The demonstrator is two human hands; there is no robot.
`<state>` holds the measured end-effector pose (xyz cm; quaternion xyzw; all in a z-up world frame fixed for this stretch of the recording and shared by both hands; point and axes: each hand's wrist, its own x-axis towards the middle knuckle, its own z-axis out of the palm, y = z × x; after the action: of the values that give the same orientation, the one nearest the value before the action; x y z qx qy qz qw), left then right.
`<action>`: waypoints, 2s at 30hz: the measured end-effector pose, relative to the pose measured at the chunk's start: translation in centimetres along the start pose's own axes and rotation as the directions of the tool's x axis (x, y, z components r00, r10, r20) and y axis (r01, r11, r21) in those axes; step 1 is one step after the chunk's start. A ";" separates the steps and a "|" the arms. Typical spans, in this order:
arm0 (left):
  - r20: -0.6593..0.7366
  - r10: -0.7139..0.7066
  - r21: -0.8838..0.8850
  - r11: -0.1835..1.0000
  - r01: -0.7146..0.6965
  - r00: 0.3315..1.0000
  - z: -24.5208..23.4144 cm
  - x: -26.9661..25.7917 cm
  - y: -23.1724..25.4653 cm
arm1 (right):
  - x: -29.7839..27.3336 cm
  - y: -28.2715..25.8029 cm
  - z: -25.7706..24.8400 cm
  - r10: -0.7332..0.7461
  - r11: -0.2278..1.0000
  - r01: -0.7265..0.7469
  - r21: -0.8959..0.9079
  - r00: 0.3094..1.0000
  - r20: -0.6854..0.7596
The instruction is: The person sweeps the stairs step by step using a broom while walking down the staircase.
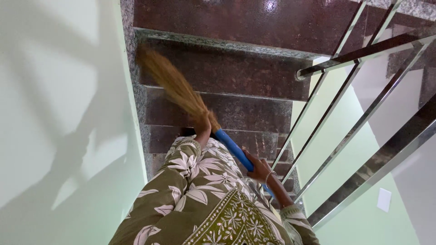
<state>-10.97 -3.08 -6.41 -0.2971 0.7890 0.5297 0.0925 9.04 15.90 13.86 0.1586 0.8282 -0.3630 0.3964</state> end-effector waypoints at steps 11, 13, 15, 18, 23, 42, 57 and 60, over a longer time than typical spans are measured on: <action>0.003 -0.293 -0.018 0.956 0.293 0.956 -1.5 1.1 0.1 | 10.2 -4.5 -1.5 0.034 0.908 -0.045 -0.416 0.999 -0.035; 0.080 -0.421 0.001 0.906 0.423 0.903 -1.5 1.0 0.0 | 10.1 -4.4 -1.6 0.022 0.911 -0.033 -0.410 0.999 -0.032; 0.177 -0.556 0.070 0.830 0.553 0.812 -1.5 0.7 -0.2 | 9.8 -4.8 -1.3 0.086 0.902 -0.080 -0.425 0.996 -0.005; 0.200 -0.585 -0.006 0.802 0.598 0.786 -0.4 0.2 -0.1 | 9.5 -6.0 -0.8 0.128 0.878 -0.088 -0.471 0.990 0.053; 0.208 -0.585 -0.062 0.792 0.608 0.784 0.3 0.1 -0.1 | 8.4 -6.6 0.0 0.140 0.880 -0.083 -0.468 0.986 0.087; 0.652 -0.604 0.237 0.737 0.633 0.459 0.0 -6.7 -5.1 | 1.2 -0.9 -1.9 0.152 0.835 -0.031 -0.549 0.973 0.175; 0.547 -0.039 -0.013 0.998 0.055 0.836 5.4 -12.7 -1.2 | -4.3 7.2 -6.1 0.067 0.962 -0.092 -0.259 0.993 -0.102; 0.413 -0.054 -0.113 0.987 0.110 0.909 6.3 -10.4 -1.7 | -1.4 6.9 -4.8 0.008 0.973 -0.036 -0.226 0.992 -0.122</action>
<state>-2.68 5.96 -5.58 -0.2184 0.7016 0.6275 0.2574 11.09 24.15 13.69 0.1429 0.8849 -0.2511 0.3654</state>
